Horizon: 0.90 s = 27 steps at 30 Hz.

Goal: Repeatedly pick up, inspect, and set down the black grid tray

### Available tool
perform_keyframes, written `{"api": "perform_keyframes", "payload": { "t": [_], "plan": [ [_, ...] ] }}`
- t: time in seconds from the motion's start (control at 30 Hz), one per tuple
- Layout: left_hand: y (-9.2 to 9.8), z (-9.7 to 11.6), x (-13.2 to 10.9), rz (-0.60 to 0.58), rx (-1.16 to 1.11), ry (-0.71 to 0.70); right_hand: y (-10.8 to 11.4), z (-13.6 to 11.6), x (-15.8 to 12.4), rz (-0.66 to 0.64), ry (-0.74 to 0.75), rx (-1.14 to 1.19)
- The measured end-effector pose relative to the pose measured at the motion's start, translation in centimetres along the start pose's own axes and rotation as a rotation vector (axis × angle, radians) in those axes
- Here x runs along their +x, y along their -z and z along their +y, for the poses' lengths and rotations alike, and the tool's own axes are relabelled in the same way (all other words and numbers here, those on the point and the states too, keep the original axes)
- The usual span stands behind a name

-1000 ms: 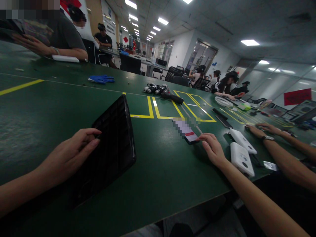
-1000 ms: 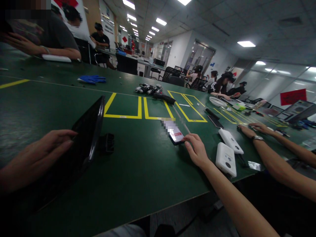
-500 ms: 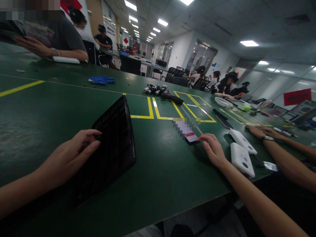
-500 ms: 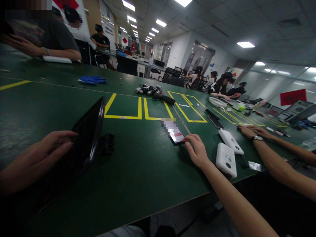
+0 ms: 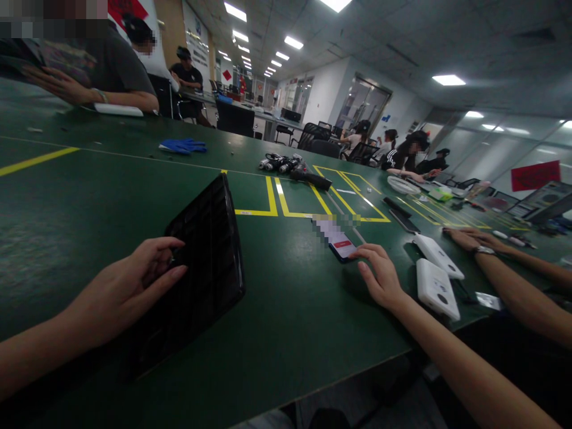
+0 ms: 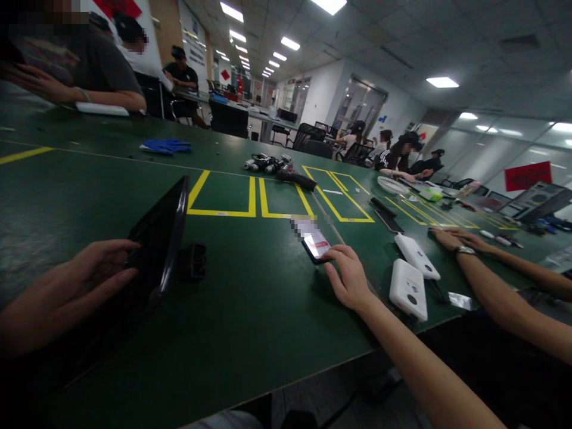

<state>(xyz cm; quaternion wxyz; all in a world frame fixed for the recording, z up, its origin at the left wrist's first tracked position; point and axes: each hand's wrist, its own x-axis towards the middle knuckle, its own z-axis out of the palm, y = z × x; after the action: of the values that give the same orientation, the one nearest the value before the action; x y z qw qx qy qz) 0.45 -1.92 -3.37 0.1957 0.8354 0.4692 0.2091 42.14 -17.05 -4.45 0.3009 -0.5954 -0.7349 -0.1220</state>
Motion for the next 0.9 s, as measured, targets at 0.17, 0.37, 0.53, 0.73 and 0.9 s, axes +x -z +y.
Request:
{"api": "perform_keyframes", "payload": {
  "t": [0.17,0.37,0.53,0.73,0.9],
  "plan": [
    [-0.2,0.3,0.4,0.036,-0.026,0.051,-1.7,-5.4,2.1,-0.077,0.082,0.176],
    [-0.1,0.5,0.6,0.062,-0.089,0.075,-6.3,-11.7,6.7,-0.160,-0.008,0.532],
    [-0.2,0.0,0.7,0.052,-0.080,0.106,-10.7,-15.4,10.8,-0.233,0.100,0.614],
    [-0.1,0.0,1.4,0.086,-0.043,0.151,-14.3,-17.3,13.1,-0.208,0.281,0.393],
    [0.6,-0.3,3.1,0.116,-0.044,0.160,-15.8,-17.7,15.4,-0.252,0.255,0.288]
  ]
}}
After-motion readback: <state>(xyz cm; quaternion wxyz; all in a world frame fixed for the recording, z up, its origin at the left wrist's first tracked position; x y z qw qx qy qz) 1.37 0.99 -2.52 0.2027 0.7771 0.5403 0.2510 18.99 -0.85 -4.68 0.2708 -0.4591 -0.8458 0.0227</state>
